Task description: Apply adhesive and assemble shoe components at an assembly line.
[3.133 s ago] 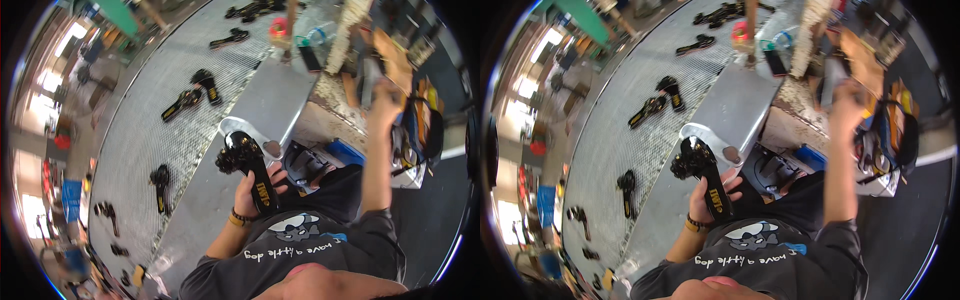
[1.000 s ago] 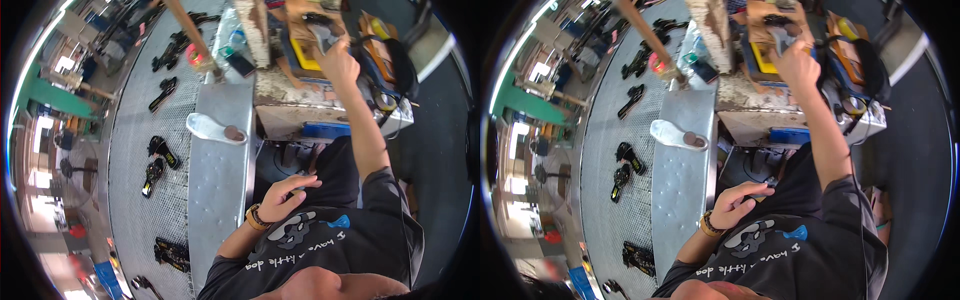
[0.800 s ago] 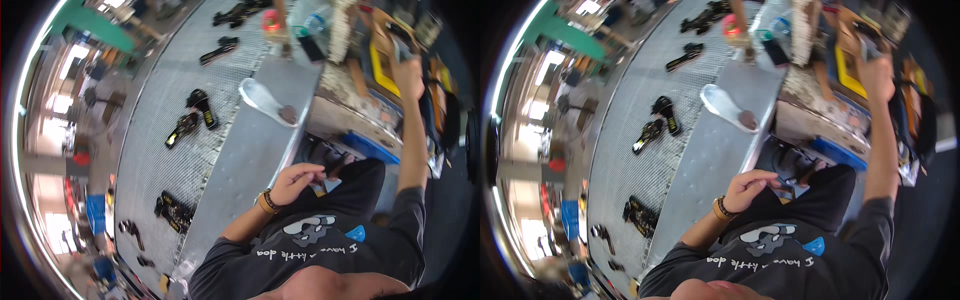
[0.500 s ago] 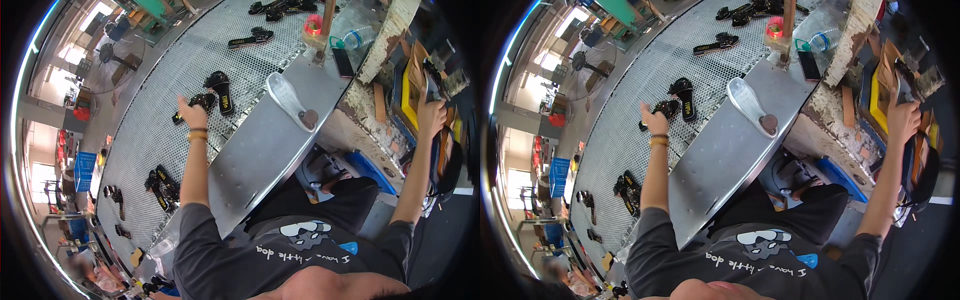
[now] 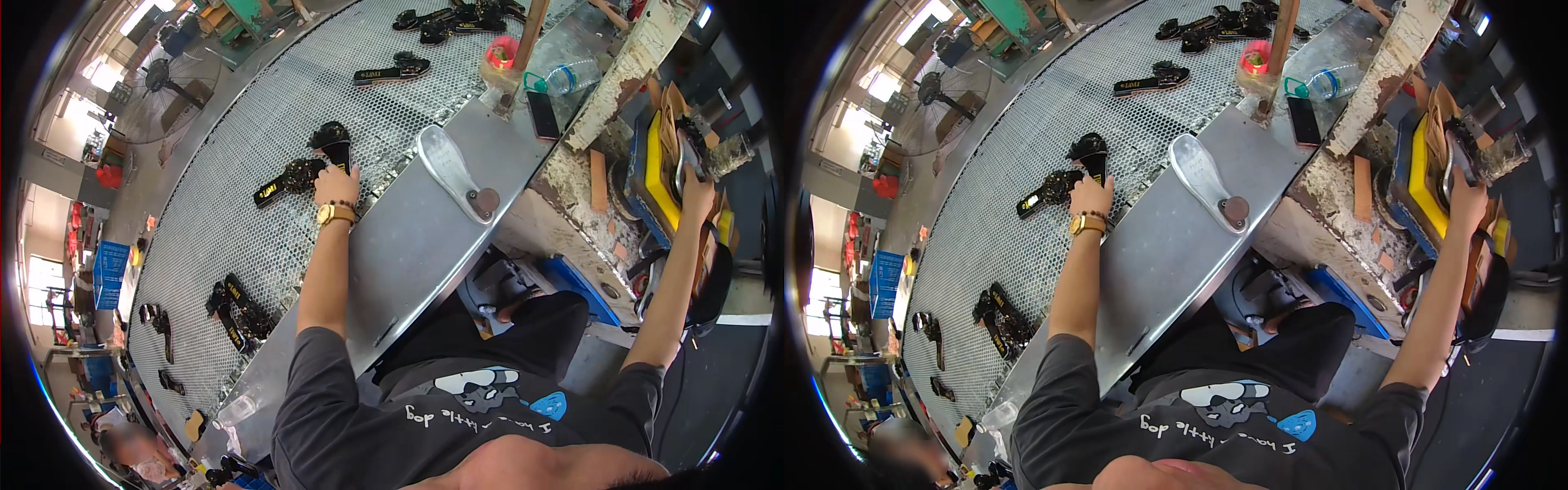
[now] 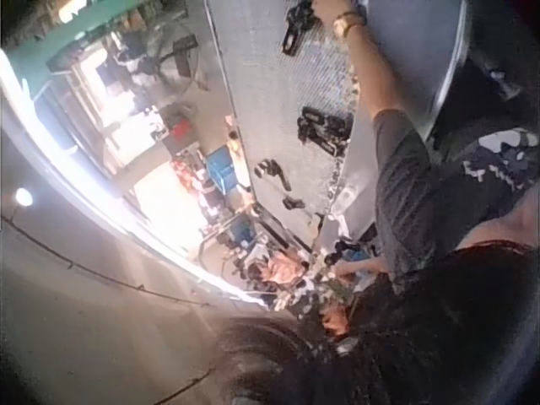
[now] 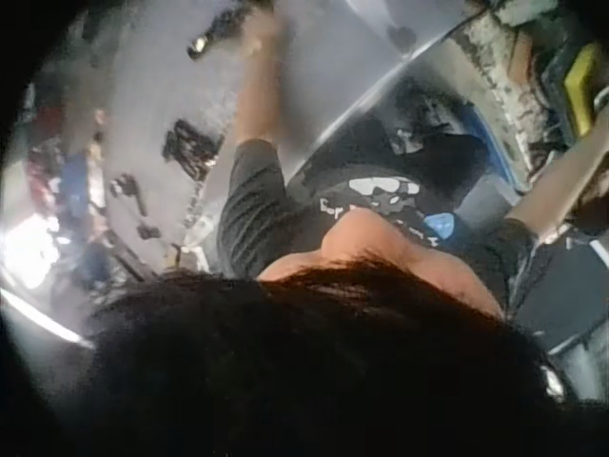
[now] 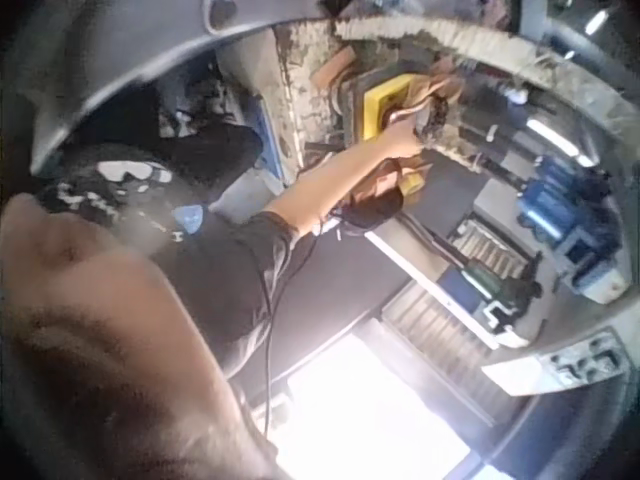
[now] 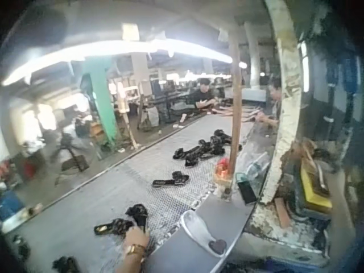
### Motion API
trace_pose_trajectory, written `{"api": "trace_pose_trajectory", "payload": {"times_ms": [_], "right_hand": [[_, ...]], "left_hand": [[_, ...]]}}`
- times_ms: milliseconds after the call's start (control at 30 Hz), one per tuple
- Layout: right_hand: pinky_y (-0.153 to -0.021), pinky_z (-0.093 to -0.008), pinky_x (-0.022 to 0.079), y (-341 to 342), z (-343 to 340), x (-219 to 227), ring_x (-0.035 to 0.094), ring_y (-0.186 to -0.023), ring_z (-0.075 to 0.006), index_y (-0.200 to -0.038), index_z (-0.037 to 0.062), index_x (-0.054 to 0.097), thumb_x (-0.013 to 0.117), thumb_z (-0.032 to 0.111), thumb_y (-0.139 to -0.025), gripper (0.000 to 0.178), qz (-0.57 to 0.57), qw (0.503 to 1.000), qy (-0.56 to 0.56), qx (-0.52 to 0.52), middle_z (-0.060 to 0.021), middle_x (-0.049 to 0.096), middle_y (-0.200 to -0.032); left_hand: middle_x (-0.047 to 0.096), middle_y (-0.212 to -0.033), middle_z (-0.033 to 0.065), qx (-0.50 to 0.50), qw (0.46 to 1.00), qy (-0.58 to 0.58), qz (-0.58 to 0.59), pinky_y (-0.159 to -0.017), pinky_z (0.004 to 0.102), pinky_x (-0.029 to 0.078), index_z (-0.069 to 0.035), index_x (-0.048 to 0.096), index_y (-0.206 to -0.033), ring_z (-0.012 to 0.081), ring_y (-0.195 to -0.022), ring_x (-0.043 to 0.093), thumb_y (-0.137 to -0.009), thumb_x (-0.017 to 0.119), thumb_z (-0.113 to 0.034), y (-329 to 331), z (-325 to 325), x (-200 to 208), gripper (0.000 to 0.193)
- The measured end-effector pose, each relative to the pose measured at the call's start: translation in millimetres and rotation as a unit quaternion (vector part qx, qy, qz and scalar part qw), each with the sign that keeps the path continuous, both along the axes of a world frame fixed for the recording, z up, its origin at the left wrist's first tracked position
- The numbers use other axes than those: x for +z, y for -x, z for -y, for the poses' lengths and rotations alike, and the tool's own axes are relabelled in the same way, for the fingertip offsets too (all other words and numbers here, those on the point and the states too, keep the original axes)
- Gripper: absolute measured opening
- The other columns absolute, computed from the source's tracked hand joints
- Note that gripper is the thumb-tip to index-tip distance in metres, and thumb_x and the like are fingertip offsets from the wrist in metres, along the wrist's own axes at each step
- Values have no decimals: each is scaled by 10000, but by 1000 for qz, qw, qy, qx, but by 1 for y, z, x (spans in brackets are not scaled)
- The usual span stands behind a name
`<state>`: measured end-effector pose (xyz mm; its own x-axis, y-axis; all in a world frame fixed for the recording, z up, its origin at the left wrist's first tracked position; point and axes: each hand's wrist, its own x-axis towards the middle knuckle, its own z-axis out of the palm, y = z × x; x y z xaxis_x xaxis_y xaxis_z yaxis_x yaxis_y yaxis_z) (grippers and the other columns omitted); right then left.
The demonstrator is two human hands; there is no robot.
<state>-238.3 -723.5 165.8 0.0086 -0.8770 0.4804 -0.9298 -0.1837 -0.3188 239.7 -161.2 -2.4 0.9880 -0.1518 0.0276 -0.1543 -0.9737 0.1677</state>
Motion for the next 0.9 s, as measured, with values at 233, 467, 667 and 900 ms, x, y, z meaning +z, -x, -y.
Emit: {"api": "trace_pose_trajectory", "payload": {"times_ms": [233, 467, 667, 900], "right_hand": [[-1113, -563, 415, -51, -19, -8, 550, -1269, -515, -1257, -26, 707, 644, 607, -813, 775, 72, 992, 36, -98, -279, 624, -1368], [-792, -319, 499, -55, -115, -37, 610, -868, -169, -1095, 11, 710, 708, 122, -822, 295, 590, 783, 39, 193, -39, 668, -957], [-913, -301, 527, -101, -411, -130, 645, -1002, -172, -973, 37, 643, 664, -30, -878, 119, 372, 807, -141, 436, -90, 687, -1111], [-1051, -316, 453, -103, -500, -111, 612, -1197, -165, -1259, 17, 616, 717, -7, -812, 459, 290, 442, -537, 657, -145, 641, -1327]], "left_hand": [[714, -903, 112, -44, 909, 365, -199, -713, 363, 569, 6, 671, -1107, 213, -821, 714, -862, 742, -226, -12, -23, -2, 344], [703, -1082, 208, -86, 486, 737, -462, -789, 430, 614, -31, 502, -1280, 312, -923, 729, -940, 696, -140, 181, -74, 39, 406], [479, -1534, 231, 8, 319, 684, -656, -1019, 585, 535, -157, 220, -1628, 456, -1324, 563, -1034, 626, -301, 311, -76, 67, 734], [682, -1216, 190, 266, 414, 829, -268, -1033, 566, 507, -64, 600, -1216, 389, -1185, 641, -1049, 404, -428, 237, -155, 8, 446]]}}
